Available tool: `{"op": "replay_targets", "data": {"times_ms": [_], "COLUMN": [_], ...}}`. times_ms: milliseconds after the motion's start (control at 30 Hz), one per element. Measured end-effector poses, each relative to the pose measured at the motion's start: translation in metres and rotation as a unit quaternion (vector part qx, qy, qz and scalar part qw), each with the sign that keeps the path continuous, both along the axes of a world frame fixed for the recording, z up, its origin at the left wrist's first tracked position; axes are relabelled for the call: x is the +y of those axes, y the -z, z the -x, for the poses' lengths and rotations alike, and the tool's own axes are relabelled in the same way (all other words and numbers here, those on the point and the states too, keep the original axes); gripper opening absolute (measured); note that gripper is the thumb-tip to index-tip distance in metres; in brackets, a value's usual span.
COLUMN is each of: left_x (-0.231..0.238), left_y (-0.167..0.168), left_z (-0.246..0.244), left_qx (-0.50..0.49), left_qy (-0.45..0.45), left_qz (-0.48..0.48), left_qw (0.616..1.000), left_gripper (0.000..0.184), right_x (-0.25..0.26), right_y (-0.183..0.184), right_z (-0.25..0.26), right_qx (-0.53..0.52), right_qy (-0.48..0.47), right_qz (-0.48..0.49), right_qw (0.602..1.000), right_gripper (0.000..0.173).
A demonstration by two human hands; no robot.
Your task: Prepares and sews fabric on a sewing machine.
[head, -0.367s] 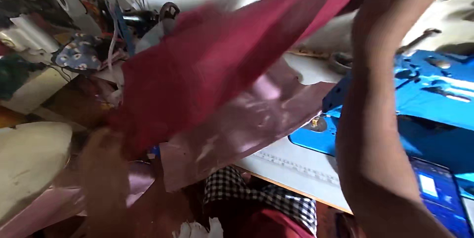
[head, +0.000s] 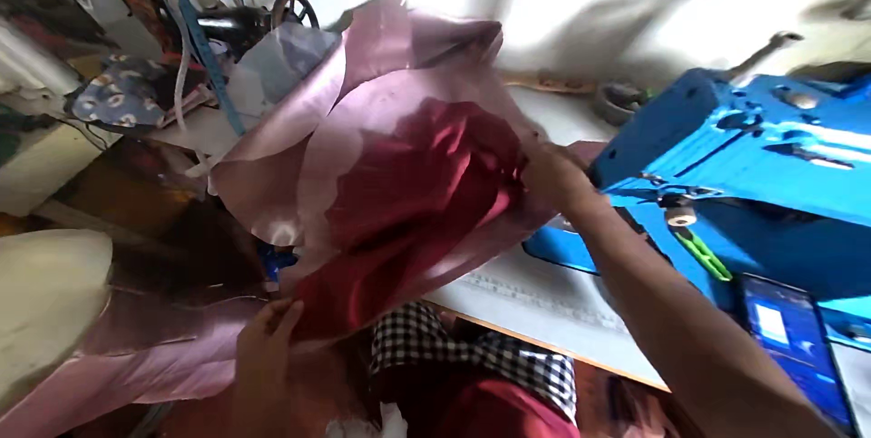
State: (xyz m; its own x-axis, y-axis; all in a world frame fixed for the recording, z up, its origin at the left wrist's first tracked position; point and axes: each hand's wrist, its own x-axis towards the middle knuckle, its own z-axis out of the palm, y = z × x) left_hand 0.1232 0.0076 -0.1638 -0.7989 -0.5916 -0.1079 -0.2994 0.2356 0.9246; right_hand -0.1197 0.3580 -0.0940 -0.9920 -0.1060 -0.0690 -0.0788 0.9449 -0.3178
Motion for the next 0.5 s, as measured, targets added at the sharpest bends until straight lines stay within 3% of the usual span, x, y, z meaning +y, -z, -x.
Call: {"op": "replay_targets", "data": {"times_ms": [133,267,367,500], "left_x": [-0.05,-0.078,-0.095,-0.107], "left_y": [-0.011,-0.013,-0.009,-0.027], "left_z": [0.006,0.008,0.003,0.028], "left_qx": [0.032,-0.064,-0.106,-0.04], "left_qy": [-0.042,0.0,0.067,0.071], "left_qz": [0.058,0.09,0.175,0.33], "left_qw": [0.997,0.994,0.977,0.94], "left_gripper": [0.022,0.024,0.029,0.04], "right_x": [0.005,0.024,0.048,0.068], "right_y": [0.016,0.017,0.029,0.047], "right_z": [-0.016,-0.043,-0.06,-0.071], "right_qx": [-0.001,-0.009,-0.002,0.078], "right_qy": [-0.075,-0.125,-0.14,-0.185], "right_qz": [0.017,0.072,0.081,0.121], "right_qw": [0.997,0.99,0.987,0.972], "right_gripper": [0.02,0.017,0.021,0.026]}}
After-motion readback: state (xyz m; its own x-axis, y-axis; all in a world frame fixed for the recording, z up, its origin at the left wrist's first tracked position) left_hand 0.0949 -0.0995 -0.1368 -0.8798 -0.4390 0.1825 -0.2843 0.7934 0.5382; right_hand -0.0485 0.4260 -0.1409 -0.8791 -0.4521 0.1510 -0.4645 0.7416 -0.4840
